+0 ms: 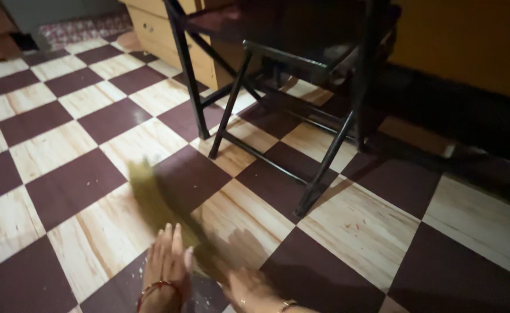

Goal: The person sweeps the floor under a desk by hand using a broom, moving a folding chair aside to reach the workspace.

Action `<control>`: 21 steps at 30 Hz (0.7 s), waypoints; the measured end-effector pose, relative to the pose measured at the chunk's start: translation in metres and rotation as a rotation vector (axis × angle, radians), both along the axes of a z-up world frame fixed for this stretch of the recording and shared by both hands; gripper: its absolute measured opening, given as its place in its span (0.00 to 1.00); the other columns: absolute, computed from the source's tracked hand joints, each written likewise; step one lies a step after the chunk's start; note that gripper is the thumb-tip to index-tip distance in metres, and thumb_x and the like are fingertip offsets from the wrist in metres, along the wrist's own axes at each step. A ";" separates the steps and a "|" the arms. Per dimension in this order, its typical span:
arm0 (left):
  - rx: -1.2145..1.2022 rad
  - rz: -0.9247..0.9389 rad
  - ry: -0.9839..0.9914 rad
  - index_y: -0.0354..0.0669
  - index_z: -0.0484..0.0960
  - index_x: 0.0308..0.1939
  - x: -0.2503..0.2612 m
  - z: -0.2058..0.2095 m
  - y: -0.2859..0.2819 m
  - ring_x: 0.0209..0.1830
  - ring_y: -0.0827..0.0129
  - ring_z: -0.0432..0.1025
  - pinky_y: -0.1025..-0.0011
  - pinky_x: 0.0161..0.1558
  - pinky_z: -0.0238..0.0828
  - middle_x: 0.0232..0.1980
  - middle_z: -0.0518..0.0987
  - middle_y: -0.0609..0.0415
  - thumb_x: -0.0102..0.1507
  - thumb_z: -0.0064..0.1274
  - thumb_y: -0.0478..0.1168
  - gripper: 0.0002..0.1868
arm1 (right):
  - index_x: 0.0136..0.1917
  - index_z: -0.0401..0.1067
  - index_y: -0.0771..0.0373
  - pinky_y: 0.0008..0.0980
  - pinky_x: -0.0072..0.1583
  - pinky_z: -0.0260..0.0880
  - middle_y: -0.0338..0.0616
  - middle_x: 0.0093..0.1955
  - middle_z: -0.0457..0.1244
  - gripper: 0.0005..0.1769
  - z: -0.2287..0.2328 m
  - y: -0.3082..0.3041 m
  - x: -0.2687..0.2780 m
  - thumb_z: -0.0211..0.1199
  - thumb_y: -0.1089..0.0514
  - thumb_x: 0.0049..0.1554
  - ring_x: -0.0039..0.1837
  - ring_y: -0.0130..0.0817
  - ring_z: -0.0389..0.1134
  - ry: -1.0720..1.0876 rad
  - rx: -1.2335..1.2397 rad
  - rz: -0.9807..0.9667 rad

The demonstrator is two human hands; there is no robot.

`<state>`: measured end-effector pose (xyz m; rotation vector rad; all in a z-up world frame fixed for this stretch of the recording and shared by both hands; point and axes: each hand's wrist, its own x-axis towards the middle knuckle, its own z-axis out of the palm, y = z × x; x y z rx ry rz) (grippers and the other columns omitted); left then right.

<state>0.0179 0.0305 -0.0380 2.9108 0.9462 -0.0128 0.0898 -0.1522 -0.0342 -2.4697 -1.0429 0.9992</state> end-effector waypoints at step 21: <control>0.056 -0.039 -0.229 0.40 0.57 0.77 0.022 -0.004 0.004 0.78 0.51 0.51 0.52 0.75 0.44 0.79 0.56 0.41 0.65 0.44 0.50 0.38 | 0.64 0.71 0.53 0.50 0.60 0.73 0.50 0.61 0.68 0.21 0.016 0.061 0.036 0.57 0.44 0.61 0.63 0.49 0.69 -0.298 0.019 0.236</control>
